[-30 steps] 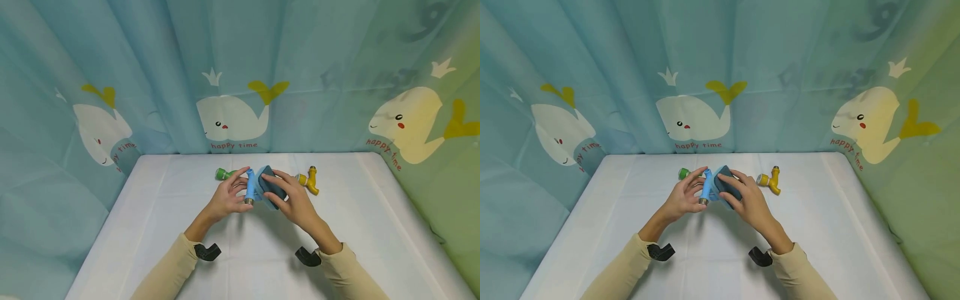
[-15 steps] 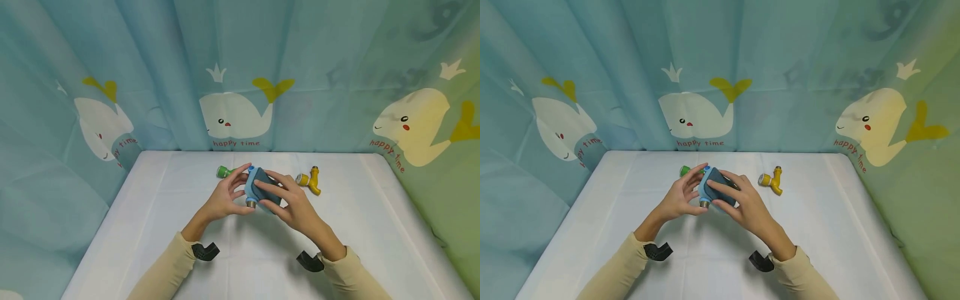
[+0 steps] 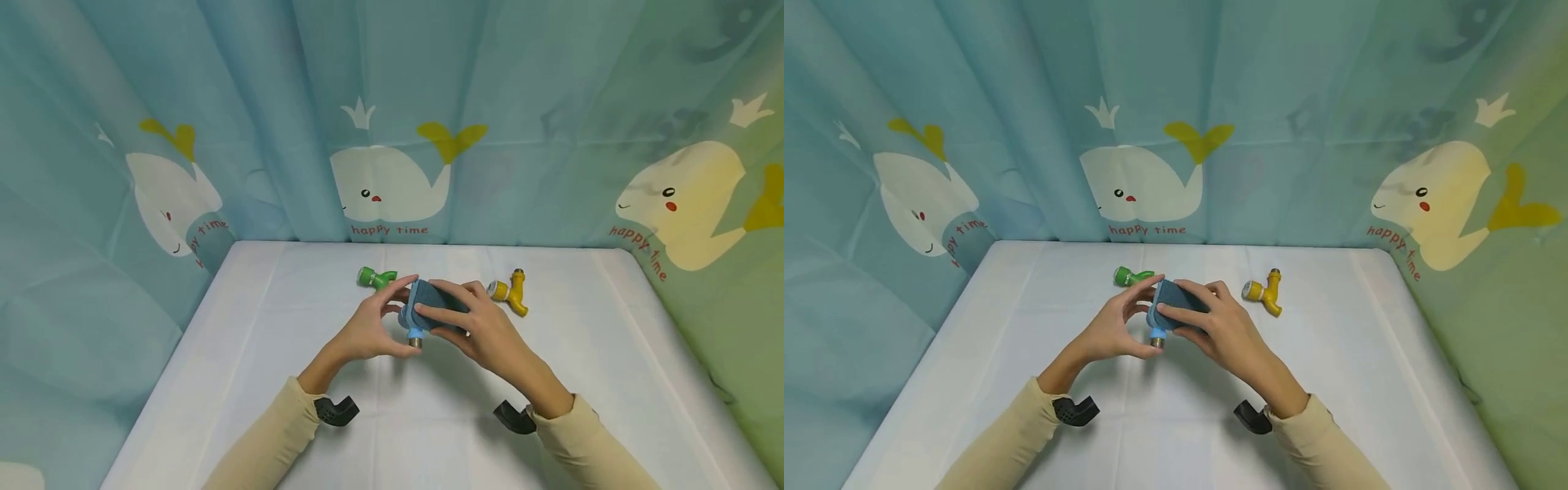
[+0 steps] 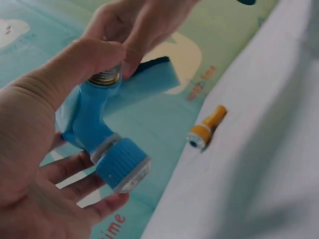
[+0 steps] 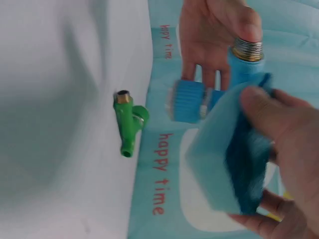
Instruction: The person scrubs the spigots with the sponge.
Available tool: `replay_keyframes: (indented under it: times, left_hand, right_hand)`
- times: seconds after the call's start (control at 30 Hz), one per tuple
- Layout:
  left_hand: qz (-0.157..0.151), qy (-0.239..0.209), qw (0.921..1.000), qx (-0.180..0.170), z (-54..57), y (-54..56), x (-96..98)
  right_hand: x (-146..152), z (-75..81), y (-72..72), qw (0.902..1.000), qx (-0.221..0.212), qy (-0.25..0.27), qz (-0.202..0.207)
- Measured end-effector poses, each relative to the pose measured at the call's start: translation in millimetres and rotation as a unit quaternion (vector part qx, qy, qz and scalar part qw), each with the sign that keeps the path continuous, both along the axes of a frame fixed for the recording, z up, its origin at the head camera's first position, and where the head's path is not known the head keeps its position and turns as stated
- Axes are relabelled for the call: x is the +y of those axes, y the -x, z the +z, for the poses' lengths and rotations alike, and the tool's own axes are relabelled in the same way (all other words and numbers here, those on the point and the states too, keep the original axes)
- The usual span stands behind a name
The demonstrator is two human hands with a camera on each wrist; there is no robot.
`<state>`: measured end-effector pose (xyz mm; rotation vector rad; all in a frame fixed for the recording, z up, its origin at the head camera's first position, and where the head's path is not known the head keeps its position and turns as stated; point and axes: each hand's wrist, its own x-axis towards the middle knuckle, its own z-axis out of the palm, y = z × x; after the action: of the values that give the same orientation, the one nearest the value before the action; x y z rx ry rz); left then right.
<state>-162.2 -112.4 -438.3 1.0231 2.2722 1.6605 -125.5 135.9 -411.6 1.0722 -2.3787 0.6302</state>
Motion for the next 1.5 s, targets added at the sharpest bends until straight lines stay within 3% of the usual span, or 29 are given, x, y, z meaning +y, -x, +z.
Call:
replay_keyframes:
  times: [0.1,0.3,0.37,0.47,0.53,0.67,0.83,1.07,1.27,1.37,1.5]
  left_hand:
    - [0.014,0.020,0.9997,0.003,-0.2,0.1,-0.5]
    - [0.020,0.020,0.9994,0.021,-1.0,-0.1,2.4]
    - [0.030,0.021,0.9987,0.035,-2.6,-0.5,5.1]
    - [0.064,0.033,0.9955,0.062,-6.9,-2.4,9.0]
    - [0.091,0.049,0.9906,0.090,-10.2,-3.2,11.9]
    - [0.129,0.072,0.9765,0.156,-12.2,-5.0,17.4]
    - [0.133,0.084,0.9672,0.199,-11.0,-9.0,23.2]
    - [0.141,0.117,0.9568,0.226,-13.8,-8.8,21.9]
    - [0.147,0.128,0.9486,0.250,-16.3,-8.8,27.2]
    - [0.139,0.129,0.9528,0.237,-13.3,-7.6,25.5]
    - [0.146,0.124,0.9632,0.189,-9.8,-3.8,17.8]
  right_hand:
    - [0,1.6,-0.5,0.9997,0.009,-0.013,-0.016]
    - [4,0.7,-2.0,0.9999,0.011,-0.008,0.006]
    - [4,-1.6,-0.8,0.9997,0.014,-0.014,-0.014]
    - [5,-7.0,-1.0,0.9982,-0.020,0.026,-0.051]
    - [3,-10.0,-3.9,0.9927,-0.071,0.072,-0.066]
    - [-5,-14.0,-5.4,0.9720,-0.159,0.148,-0.090]
    - [-16,-15.8,2.5,0.9573,-0.178,0.179,-0.141]
    - [-9,-17.4,1.6,0.9675,-0.200,0.113,-0.106]
    - [-12,-23.1,6.8,0.9542,-0.205,0.160,-0.147]
    - [-10,-24.5,8.0,0.9570,-0.213,0.155,-0.121]
    - [0,-22.9,5.6,0.9714,-0.214,0.092,-0.046]
